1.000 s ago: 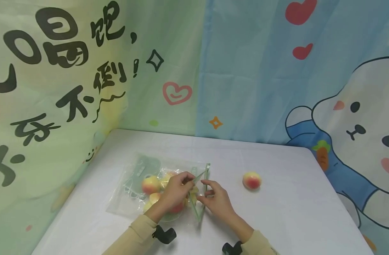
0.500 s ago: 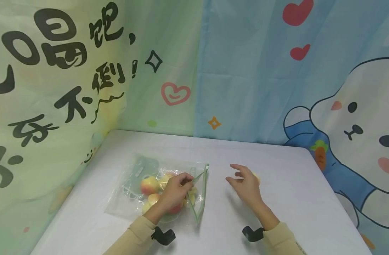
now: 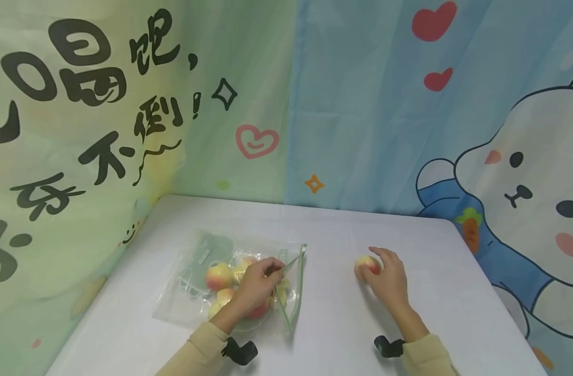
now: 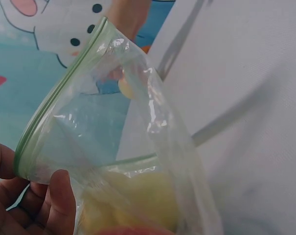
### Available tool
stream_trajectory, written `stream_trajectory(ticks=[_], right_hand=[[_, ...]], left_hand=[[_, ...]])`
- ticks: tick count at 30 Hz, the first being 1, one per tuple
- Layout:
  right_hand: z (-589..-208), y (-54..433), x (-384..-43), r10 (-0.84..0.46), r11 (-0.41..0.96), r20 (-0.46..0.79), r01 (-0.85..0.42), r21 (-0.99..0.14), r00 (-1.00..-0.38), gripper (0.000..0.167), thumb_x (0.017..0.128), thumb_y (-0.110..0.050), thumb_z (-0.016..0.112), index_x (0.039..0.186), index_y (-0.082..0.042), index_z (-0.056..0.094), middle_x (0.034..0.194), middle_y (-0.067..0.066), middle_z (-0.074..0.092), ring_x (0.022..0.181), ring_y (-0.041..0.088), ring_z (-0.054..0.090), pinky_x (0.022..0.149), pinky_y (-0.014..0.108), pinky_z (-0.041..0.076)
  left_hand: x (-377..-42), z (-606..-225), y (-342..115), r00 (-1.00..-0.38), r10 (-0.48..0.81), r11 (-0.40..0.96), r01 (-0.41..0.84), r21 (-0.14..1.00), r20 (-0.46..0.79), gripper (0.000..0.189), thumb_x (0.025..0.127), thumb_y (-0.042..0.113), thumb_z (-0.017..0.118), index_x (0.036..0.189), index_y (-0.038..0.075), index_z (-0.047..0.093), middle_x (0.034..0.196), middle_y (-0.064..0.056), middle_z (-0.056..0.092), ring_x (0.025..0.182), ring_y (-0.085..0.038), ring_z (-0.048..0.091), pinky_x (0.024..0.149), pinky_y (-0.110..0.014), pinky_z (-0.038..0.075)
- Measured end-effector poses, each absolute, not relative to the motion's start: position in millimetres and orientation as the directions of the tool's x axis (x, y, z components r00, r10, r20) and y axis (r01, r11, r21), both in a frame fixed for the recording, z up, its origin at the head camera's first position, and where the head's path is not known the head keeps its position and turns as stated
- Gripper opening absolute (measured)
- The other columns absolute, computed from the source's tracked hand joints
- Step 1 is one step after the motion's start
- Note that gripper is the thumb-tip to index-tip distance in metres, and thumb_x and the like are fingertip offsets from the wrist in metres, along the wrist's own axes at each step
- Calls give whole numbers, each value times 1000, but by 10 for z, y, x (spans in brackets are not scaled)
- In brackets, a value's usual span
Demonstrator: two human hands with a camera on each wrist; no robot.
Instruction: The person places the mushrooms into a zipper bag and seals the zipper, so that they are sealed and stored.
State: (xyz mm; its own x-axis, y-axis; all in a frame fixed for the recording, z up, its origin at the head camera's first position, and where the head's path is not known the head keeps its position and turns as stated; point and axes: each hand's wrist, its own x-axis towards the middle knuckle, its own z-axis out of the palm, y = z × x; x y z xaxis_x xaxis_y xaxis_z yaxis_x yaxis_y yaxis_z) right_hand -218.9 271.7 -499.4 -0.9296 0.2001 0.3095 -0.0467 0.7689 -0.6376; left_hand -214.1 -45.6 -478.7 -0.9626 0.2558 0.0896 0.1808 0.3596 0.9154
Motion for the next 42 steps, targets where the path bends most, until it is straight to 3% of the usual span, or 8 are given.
stream_trajectory(ticks=[8, 17, 24, 29, 35, 42], right_hand=[[-5104, 2757, -2142, 238, 770, 204, 57, -635, -949, 58, 84, -22, 75, 132, 1, 53, 135, 27, 48, 127, 43, 44, 103, 59, 37], [-5206, 2776, -2137, 283, 721, 157, 102, -685, -946, 58, 86, -23, 74, 134, -2, 51, 133, 24, 50, 115, 41, 52, 93, 55, 45], [-5243, 2768, -2133, 304, 698, 173, 95, -710, -937, 59, 83, -23, 77, 133, -3, 54, 131, 21, 56, 100, 35, 63, 79, 40, 51], [-5242, 2660, -2063, 288, 624, 111, 98, -775, -951, 58, 84, -25, 77, 134, -7, 53, 133, 18, 55, 103, 35, 65, 70, 25, 55], [-5211, 2344, -1888, 226, 557, 93, 50, -829, -970, 59, 82, -20, 79, 133, -7, 54, 131, 20, 55, 109, 40, 62, 71, 32, 59], [-5212, 2047, -1783, 149, 444, 75, -2, -896, -986, 56, 77, -11, 83, 127, -9, 59, 134, 20, 56, 113, 40, 61, 67, 29, 58]], left_hand=[[-2137, -4821, -458, -960, 262, 323, 180, 929, 96, 17, 90, 8, 56, 102, 4, 68, 90, -4, 66, 72, -13, 57, 55, -26, 51], [-2142, -4827, -454, -959, 264, 309, 182, 934, 100, 16, 90, 8, 57, 101, 3, 68, 89, -6, 66, 71, -13, 56, 53, -25, 51], [-2145, -4820, -450, -960, 263, 310, 182, 933, 100, 16, 90, 7, 57, 101, 2, 67, 88, -6, 66, 70, -14, 56, 52, -25, 51], [-2137, -4811, -449, -961, 261, 310, 177, 934, 95, 16, 90, 7, 57, 101, 2, 67, 88, -7, 66, 70, -14, 56, 52, -25, 50], [-2134, -4807, -444, -962, 259, 312, 172, 934, 91, 17, 90, 8, 57, 101, 3, 67, 89, -5, 66, 71, -13, 56, 54, -26, 51], [-2140, -4805, -444, -961, 257, 336, 183, 924, 97, 17, 90, 10, 56, 101, 5, 68, 88, -2, 66, 72, -13, 57, 56, -26, 51]])
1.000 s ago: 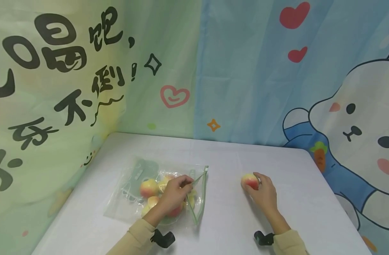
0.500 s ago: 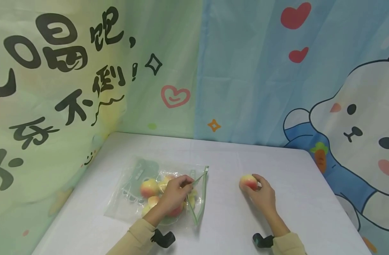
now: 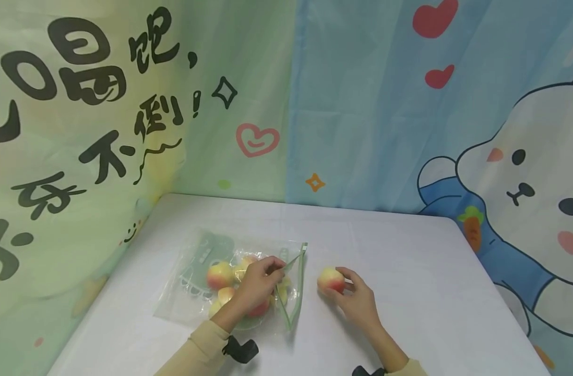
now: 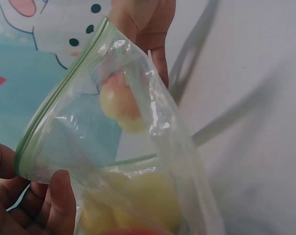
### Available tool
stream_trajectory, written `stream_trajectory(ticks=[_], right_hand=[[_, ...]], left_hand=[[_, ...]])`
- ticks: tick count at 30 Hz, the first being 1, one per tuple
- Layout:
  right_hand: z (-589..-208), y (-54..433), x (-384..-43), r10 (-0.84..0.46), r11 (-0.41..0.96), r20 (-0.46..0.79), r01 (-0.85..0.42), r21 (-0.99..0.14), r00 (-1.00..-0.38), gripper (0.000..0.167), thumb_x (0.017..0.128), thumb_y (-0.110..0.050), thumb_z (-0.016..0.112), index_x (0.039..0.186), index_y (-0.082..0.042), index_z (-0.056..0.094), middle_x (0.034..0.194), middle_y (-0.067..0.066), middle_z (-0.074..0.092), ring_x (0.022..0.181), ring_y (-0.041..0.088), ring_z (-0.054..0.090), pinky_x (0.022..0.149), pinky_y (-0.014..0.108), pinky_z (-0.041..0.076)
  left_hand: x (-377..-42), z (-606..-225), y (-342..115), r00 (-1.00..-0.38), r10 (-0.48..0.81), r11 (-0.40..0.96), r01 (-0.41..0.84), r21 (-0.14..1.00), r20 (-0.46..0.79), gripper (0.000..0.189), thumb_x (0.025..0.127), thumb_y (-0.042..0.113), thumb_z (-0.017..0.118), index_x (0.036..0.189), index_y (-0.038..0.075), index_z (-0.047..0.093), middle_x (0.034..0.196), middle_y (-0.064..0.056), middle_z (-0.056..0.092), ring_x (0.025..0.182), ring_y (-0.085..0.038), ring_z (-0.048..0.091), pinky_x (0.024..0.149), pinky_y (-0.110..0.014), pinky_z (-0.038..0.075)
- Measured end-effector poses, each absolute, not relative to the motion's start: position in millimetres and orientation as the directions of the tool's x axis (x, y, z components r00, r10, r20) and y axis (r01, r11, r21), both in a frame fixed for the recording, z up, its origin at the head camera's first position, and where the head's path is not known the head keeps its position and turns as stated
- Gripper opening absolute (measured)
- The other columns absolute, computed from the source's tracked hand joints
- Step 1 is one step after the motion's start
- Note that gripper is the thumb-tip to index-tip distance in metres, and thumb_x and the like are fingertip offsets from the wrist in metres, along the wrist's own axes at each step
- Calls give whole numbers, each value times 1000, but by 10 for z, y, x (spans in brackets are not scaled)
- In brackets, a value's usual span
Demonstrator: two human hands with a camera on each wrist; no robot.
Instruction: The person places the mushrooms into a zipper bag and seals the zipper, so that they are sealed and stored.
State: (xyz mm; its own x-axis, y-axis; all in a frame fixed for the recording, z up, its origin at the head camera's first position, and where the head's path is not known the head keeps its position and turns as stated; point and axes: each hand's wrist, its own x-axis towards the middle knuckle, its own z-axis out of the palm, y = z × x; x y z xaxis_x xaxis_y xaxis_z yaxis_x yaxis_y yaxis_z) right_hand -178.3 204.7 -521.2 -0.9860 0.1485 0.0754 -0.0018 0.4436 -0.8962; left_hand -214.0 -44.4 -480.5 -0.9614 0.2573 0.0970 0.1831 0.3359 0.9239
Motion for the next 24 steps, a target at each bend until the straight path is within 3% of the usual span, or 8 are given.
stream_trajectory(ticks=[9, 14, 24], right_hand=[[-5224, 1829, -1717, 35, 283, 58, -46, -958, -998, 54, 73, -4, 83, 122, -9, 62, 127, 16, 61, 109, 35, 63, 72, 26, 56], [-5233, 1743, -1691, -40, 199, 116, -122, -972, -992, 56, 72, 2, 82, 122, -5, 60, 127, 16, 60, 108, 33, 63, 79, 25, 56], [-5231, 1638, -1641, -32, 209, 191, -194, -959, -981, 59, 69, 6, 82, 123, -6, 59, 125, 14, 60, 103, 29, 65, 76, 28, 57]], left_hand=[[-2133, -4806, -455, -962, 259, 318, 171, 933, 88, 16, 91, 9, 57, 101, 5, 68, 88, -4, 66, 71, -14, 58, 53, -28, 53], [-2125, -4788, -456, -960, 261, 313, 179, 933, 97, 16, 91, 8, 57, 102, 3, 67, 88, -7, 66, 71, -15, 58, 52, -28, 52], [-2117, -4769, -457, -961, 263, 297, 165, 941, 86, 19, 91, 8, 56, 104, 0, 67, 91, -13, 67, 68, -15, 58, 51, -26, 52]])
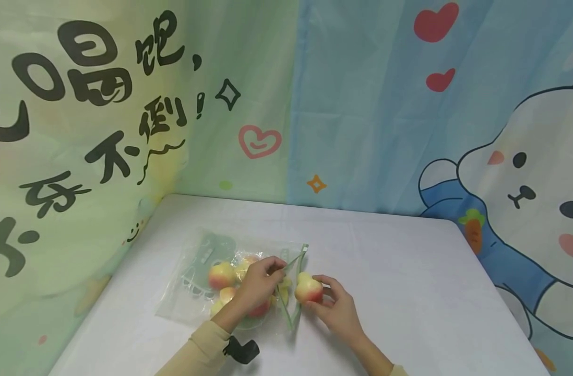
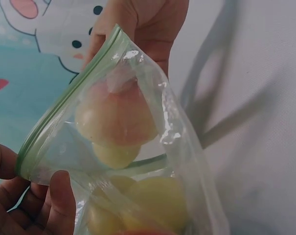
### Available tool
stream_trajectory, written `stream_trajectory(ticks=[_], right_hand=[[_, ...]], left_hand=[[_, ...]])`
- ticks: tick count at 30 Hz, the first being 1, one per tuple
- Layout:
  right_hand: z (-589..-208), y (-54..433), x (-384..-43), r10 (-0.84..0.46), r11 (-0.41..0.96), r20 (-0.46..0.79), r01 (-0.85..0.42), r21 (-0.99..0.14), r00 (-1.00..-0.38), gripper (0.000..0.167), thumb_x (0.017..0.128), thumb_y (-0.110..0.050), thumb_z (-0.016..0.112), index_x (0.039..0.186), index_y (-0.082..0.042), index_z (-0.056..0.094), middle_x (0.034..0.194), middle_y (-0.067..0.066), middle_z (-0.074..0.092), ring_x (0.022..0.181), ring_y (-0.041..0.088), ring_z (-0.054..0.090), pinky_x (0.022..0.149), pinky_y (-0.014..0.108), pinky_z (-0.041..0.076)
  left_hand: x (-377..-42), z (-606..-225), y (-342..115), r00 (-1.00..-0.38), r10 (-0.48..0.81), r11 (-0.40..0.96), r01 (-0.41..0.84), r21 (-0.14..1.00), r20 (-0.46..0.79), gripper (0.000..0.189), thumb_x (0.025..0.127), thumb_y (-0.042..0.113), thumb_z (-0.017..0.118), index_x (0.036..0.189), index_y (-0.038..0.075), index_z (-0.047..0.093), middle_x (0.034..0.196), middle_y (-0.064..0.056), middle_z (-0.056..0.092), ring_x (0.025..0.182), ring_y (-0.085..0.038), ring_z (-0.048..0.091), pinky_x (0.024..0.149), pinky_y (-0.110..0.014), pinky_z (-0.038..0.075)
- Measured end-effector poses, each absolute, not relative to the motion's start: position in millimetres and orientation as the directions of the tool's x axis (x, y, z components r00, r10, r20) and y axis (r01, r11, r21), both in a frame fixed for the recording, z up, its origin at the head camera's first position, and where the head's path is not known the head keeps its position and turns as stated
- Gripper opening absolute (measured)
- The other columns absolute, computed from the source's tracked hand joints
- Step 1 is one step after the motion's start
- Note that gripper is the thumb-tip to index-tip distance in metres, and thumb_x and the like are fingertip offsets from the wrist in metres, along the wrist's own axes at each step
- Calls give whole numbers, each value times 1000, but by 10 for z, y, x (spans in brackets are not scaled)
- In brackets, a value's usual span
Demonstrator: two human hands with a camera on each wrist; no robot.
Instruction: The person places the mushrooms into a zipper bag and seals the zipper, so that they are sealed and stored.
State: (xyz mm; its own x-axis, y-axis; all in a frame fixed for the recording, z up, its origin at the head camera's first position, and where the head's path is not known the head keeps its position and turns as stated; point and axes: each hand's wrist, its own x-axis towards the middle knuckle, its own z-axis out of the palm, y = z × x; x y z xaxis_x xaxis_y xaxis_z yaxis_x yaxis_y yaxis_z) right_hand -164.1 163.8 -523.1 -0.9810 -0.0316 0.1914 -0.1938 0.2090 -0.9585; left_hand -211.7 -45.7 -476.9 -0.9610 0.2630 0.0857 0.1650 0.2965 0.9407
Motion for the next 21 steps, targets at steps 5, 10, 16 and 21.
stream_trajectory(ticks=[5, 10, 16, 21], right_hand=[[-5248, 1605, -1601, -42, 244, 276, -278, -929, -960, 59, 68, 2, 84, 121, -6, 60, 124, 13, 61, 103, 25, 64, 77, 30, 58], [-5235, 1550, -1596, -72, 221, 295, -304, -927, -953, 58, 68, 6, 83, 120, -5, 60, 123, 15, 61, 102, 28, 64, 78, 33, 58], [-5187, 1448, -1630, -115, 208, 224, -244, -947, -968, 57, 70, 5, 82, 122, -5, 59, 126, 15, 59, 108, 36, 63, 81, 31, 57], [-5201, 1361, -1688, -176, 214, 186, -222, -951, -967, 57, 73, 4, 81, 125, -3, 57, 129, 18, 56, 112, 40, 60, 83, 32, 56]], left_hand=[[-2109, -4752, -453, -962, 262, 295, 160, 942, 82, 18, 91, 8, 55, 103, 2, 67, 90, -10, 67, 68, -15, 58, 51, -27, 52], [-2102, -4745, -458, -963, 259, 307, 156, 939, 75, 19, 91, 9, 55, 104, 3, 67, 92, -7, 67, 71, -15, 59, 53, -28, 53], [-2077, -4753, -452, -961, 260, 324, 174, 930, 89, 18, 90, 9, 57, 104, 3, 68, 95, -10, 69, 67, -12, 58, 54, -26, 52], [-2071, -4754, -448, -960, 261, 328, 189, 926, 104, 17, 91, 8, 58, 103, 3, 68, 98, -14, 69, 66, -12, 57, 53, -25, 51]])
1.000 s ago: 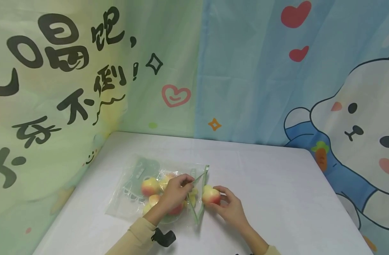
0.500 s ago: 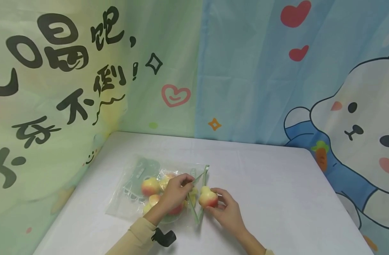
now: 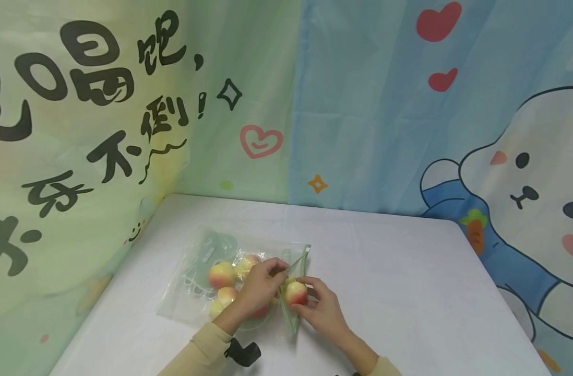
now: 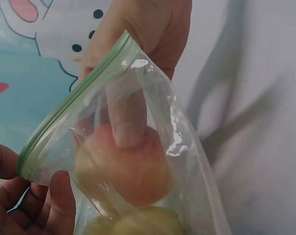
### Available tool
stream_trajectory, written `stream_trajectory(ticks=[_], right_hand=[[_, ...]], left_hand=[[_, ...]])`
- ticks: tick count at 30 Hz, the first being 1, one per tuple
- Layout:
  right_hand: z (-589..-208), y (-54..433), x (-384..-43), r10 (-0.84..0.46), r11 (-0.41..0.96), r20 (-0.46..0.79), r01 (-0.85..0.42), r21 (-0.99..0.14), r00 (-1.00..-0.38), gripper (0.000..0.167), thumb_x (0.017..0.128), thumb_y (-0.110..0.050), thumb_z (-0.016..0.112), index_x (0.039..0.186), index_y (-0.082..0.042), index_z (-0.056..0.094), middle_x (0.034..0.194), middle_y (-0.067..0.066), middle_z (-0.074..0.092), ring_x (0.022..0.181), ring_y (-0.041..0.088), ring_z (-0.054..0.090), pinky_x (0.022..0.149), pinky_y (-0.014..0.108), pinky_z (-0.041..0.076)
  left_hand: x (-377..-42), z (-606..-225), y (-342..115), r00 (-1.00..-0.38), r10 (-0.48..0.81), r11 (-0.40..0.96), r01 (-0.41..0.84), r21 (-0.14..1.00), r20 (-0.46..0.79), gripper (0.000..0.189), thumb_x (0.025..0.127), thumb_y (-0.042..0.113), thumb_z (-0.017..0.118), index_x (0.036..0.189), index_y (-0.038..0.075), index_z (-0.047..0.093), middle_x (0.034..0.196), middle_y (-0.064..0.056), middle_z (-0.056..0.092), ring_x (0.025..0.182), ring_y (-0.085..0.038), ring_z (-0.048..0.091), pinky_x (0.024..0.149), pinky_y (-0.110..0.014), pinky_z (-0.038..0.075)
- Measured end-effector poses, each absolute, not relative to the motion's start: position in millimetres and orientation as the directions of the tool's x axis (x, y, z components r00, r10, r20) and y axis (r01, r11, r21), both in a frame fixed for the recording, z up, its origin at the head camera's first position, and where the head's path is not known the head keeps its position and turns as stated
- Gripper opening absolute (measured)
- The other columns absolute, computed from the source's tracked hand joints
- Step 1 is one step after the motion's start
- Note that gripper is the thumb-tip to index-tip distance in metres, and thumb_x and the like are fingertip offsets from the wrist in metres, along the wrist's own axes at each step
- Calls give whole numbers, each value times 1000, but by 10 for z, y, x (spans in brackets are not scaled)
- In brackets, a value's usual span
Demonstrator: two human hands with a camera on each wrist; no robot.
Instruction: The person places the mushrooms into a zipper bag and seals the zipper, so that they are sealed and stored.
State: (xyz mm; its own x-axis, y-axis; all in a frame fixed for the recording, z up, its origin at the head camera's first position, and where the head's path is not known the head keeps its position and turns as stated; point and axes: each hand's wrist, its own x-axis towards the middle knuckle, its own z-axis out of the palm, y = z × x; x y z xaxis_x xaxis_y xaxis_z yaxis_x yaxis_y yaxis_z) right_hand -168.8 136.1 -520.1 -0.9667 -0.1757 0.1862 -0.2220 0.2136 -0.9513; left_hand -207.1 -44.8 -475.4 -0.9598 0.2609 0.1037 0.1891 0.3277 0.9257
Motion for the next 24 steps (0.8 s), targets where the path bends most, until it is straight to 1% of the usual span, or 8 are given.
stream_trajectory(ticks=[5, 8, 10, 12, 17, 19, 21, 24], right_hand=[[-5261, 1273, -1739, -199, 245, 193, -239, -940, -961, 55, 74, 7, 77, 124, 0, 56, 127, 20, 57, 108, 40, 61, 82, 31, 56], [-5296, 1229, -1765, -210, 300, 202, -260, -918, -956, 54, 75, 6, 76, 125, -2, 56, 126, 18, 58, 105, 38, 63, 81, 29, 56], [-5307, 1205, -1780, -222, 346, 211, -279, -896, -952, 53, 76, 3, 76, 125, -4, 57, 125, 16, 59, 105, 37, 63, 81, 27, 56], [-5311, 1185, -1796, -240, 370, 222, -301, -879, -945, 52, 77, -2, 77, 125, -6, 57, 124, 15, 59, 105, 36, 64, 82, 27, 56], [-5283, 1140, -1840, -282, 380, 213, -312, -871, -936, 48, 80, -10, 78, 124, -8, 58, 122, 12, 61, 104, 34, 65, 80, 27, 56], [-5274, 1132, -1854, -294, 374, 189, -295, -879, -937, 49, 81, -10, 78, 125, -8, 58, 122, 12, 61, 105, 33, 65, 80, 27, 56], [-5268, 1133, -1861, -308, 369, 164, -276, -888, -937, 51, 81, -10, 78, 128, -8, 56, 125, 14, 60, 107, 34, 65, 80, 27, 56], [-5248, 1143, -1866, -325, 372, 128, -252, -894, -937, 56, 82, -12, 77, 133, -11, 54, 132, 13, 58, 111, 33, 63, 83, 26, 55]], left_hand=[[-2070, -4769, -448, -959, 261, 327, 196, 925, 111, 17, 90, 7, 57, 102, 2, 68, 99, -16, 69, 69, -12, 57, 54, -24, 50], [-2072, -4770, -445, -960, 260, 317, 185, 930, 103, 17, 90, 7, 57, 102, 3, 68, 99, -16, 69, 68, -11, 57, 53, -25, 50], [-2074, -4769, -440, -961, 257, 313, 185, 932, 104, 17, 89, 8, 57, 102, 3, 68, 99, -16, 69, 68, -12, 57, 53, -26, 51], [-2079, -4768, -435, -963, 249, 317, 185, 930, 107, 17, 89, 8, 57, 101, 4, 69, 99, -14, 70, 71, -12, 58, 56, -25, 51], [-2088, -4764, -429, -961, 229, 353, 230, 907, 155, 17, 87, 7, 58, 99, 5, 70, 96, -8, 71, 82, -13, 60, 72, -26, 50], [-2087, -4762, -431, -959, 227, 368, 244, 897, 167, 18, 87, 7, 57, 99, 5, 70, 94, -6, 71, 84, -14, 61, 75, -28, 49], [-2087, -4758, -433, -958, 227, 377, 250, 892, 173, 18, 87, 8, 57, 98, 6, 70, 92, -5, 71, 85, -14, 62, 75, -29, 49], [-2091, -4755, -440, -959, 224, 392, 250, 885, 172, 17, 87, 9, 57, 99, 7, 70, 91, -2, 71, 84, -14, 61, 74, -28, 48]])
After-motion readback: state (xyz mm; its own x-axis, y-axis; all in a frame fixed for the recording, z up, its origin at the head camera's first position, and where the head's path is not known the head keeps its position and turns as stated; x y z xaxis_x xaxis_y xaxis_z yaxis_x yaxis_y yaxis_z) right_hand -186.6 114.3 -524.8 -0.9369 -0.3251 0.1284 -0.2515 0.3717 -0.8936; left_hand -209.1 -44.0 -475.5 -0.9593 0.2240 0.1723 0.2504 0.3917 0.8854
